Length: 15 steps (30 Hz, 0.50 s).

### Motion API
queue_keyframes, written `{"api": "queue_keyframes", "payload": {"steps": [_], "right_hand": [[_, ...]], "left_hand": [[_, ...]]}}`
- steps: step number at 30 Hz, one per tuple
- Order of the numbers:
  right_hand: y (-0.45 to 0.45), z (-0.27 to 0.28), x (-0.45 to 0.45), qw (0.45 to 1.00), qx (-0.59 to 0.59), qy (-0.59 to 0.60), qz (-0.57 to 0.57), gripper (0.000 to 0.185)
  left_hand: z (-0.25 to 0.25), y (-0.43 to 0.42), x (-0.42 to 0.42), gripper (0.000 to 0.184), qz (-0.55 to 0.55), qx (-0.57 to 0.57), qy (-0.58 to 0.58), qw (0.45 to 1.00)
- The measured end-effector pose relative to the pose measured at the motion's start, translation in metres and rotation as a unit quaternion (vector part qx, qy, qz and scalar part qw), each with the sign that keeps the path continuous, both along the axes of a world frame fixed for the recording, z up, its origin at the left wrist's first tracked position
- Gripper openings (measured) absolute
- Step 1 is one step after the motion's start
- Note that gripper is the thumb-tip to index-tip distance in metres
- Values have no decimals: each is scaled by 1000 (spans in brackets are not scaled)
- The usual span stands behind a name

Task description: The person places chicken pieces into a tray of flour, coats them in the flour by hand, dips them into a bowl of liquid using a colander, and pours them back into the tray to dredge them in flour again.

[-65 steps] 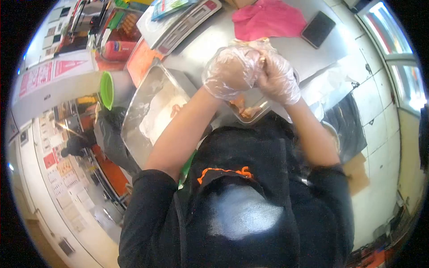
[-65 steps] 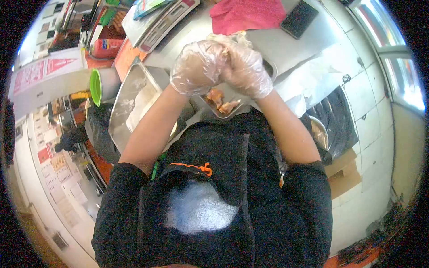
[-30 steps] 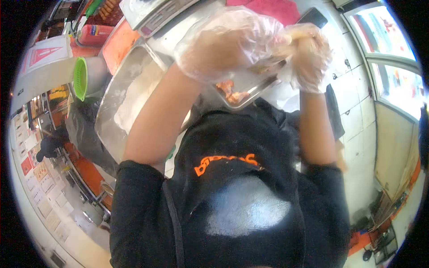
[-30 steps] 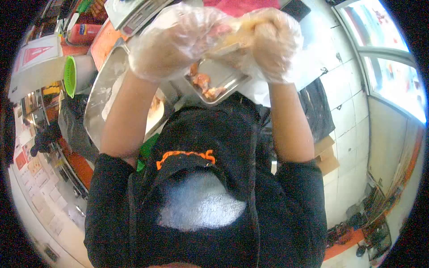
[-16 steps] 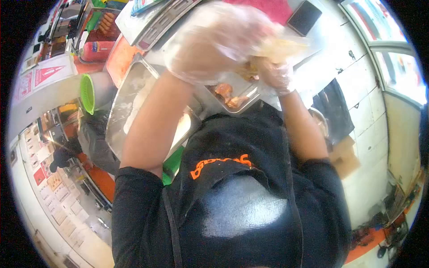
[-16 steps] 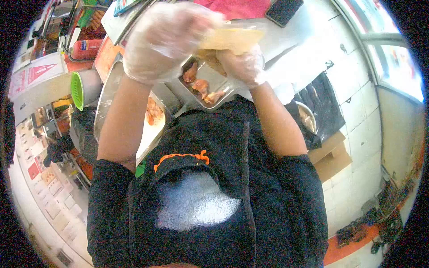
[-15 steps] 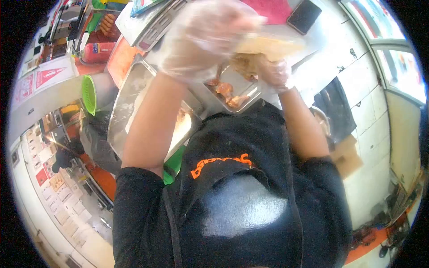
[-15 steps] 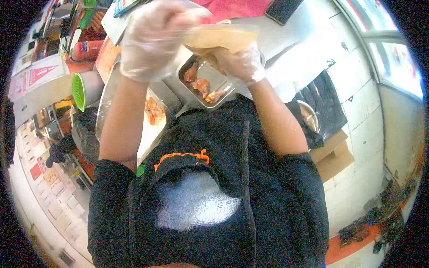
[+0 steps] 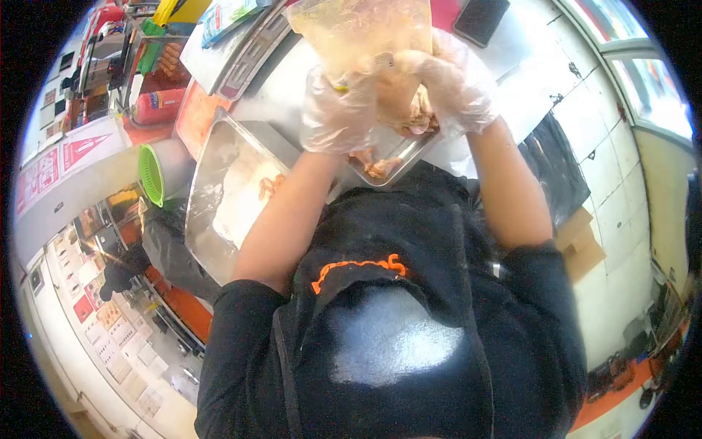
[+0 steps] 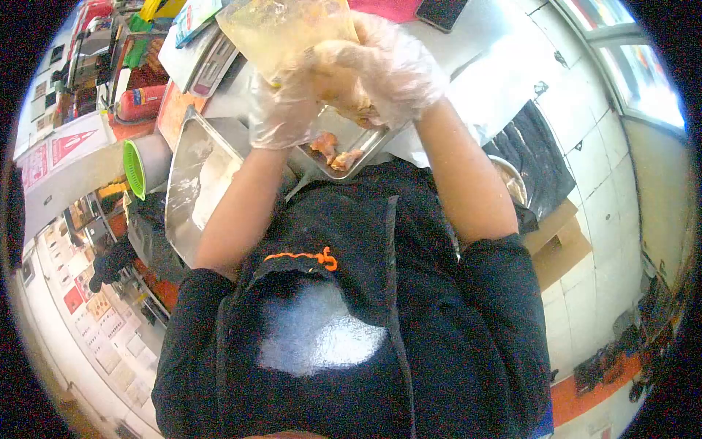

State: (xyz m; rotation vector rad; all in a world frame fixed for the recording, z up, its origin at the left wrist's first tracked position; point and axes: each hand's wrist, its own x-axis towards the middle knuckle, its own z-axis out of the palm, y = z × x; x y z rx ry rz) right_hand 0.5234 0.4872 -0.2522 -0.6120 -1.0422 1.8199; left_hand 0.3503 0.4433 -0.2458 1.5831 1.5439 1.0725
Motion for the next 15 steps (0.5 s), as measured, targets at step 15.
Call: {"api": "queue_keyframes", "payload": {"steps": [15], "right_hand": [[-42,-79,41,861,200,-439,-164,34]], "left_hand": [[8,-8,-35,34,155,44,-246,956]]}}
